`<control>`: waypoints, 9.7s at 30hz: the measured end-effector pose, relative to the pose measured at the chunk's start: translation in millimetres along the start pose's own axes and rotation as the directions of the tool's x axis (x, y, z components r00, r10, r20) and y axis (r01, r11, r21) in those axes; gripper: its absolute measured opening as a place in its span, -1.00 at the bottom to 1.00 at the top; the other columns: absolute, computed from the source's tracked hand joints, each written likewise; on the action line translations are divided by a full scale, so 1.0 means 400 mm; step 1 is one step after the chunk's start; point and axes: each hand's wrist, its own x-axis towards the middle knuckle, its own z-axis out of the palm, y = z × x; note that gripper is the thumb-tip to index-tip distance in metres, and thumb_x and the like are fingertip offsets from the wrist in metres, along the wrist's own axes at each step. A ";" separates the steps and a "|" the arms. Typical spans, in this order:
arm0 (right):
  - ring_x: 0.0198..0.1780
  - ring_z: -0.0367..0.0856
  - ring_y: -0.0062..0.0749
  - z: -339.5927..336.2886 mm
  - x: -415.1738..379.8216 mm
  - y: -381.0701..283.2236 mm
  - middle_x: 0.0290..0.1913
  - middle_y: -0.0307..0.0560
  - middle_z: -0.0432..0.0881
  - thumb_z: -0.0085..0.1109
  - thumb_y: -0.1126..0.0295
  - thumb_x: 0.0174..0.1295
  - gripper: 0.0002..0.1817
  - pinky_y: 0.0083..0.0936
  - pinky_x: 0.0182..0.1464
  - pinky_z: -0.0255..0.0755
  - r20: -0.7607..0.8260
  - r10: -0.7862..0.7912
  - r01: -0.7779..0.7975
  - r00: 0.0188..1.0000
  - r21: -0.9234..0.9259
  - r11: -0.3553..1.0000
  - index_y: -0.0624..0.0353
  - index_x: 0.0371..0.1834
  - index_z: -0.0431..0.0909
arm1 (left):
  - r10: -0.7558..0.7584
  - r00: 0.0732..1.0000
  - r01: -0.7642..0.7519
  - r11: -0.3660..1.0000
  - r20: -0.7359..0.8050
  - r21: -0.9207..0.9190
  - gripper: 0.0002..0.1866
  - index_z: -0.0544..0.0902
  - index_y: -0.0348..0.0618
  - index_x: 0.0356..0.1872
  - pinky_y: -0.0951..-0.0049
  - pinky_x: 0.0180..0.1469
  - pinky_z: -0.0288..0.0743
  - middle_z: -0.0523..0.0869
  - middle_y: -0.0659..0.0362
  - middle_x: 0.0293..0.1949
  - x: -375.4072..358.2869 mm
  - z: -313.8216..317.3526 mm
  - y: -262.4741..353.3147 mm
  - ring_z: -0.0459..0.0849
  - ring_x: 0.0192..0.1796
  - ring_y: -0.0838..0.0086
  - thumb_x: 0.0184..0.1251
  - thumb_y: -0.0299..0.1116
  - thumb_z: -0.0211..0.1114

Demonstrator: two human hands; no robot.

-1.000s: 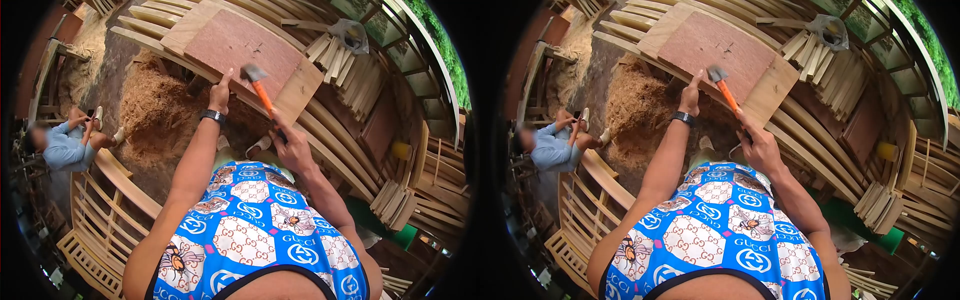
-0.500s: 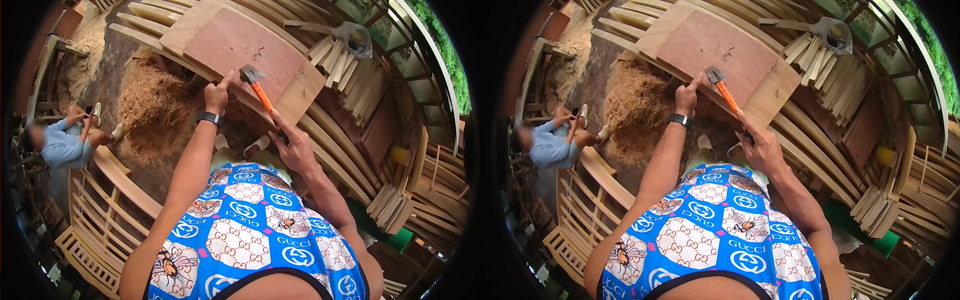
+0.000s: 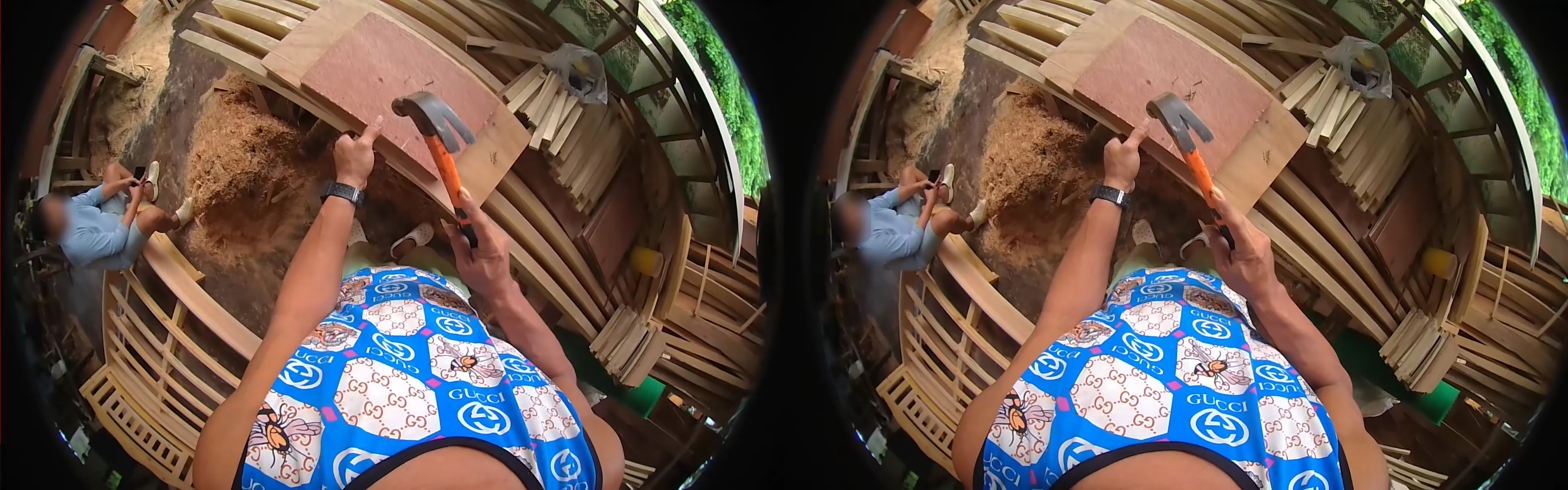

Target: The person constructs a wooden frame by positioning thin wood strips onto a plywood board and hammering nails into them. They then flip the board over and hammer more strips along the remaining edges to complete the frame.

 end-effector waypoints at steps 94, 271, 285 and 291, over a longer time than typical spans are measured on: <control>-0.42 0.55 -0.23 -0.116 0.258 -0.092 -0.33 0.09 0.68 0.39 0.47 0.36 -0.10 -0.46 -0.21 0.49 0.034 0.065 -0.067 0.997 0.075 0.995 -0.12 0.75 0.19 | 0.790 0.610 -0.792 0.611 -0.056 -0.010 -0.51 0.66 -0.39 0.25 0.40 -0.15 0.70 0.85 0.04 -0.31 0.270 -0.024 0.418 0.81 -0.28 0.40 0.27 -0.56 0.41; -0.23 0.78 0.25 -0.104 0.200 0.102 -0.23 0.28 0.76 0.36 0.22 0.43 -0.22 -0.06 -0.08 0.64 0.011 0.239 -0.239 0.971 -0.009 0.971 -0.10 0.69 0.26 | 0.737 0.512 -0.838 0.542 0.440 0.066 -0.90 0.81 -0.30 -0.30 0.24 -0.06 0.70 0.83 -0.04 -0.15 0.225 0.140 0.324 0.82 -0.18 0.11 0.18 -0.51 0.46; -0.27 0.78 0.31 -0.127 0.205 0.042 -0.16 0.29 0.80 0.32 0.14 0.47 -0.25 -0.05 -0.08 0.66 0.030 0.297 -0.298 0.954 0.031 0.954 -0.19 0.70 0.28 | 0.772 0.487 -0.857 0.513 0.409 0.052 -0.94 0.81 -0.27 -0.33 0.23 -0.09 0.70 0.84 -0.02 -0.17 0.218 0.133 0.331 0.82 -0.20 0.14 0.19 -0.53 0.45; 0.55 0.47 -0.06 -0.128 0.236 0.063 0.51 0.19 0.53 0.17 0.54 0.41 -0.33 -0.35 0.57 0.31 -0.076 -0.020 0.023 0.997 0.041 0.999 0.15 0.63 0.35 | 0.693 0.513 -0.857 0.439 0.506 0.268 -0.77 0.74 -0.17 -0.31 -0.08 -0.31 0.56 0.75 -0.20 -0.32 0.236 0.138 0.350 0.75 -0.28 -0.15 0.42 -0.23 0.29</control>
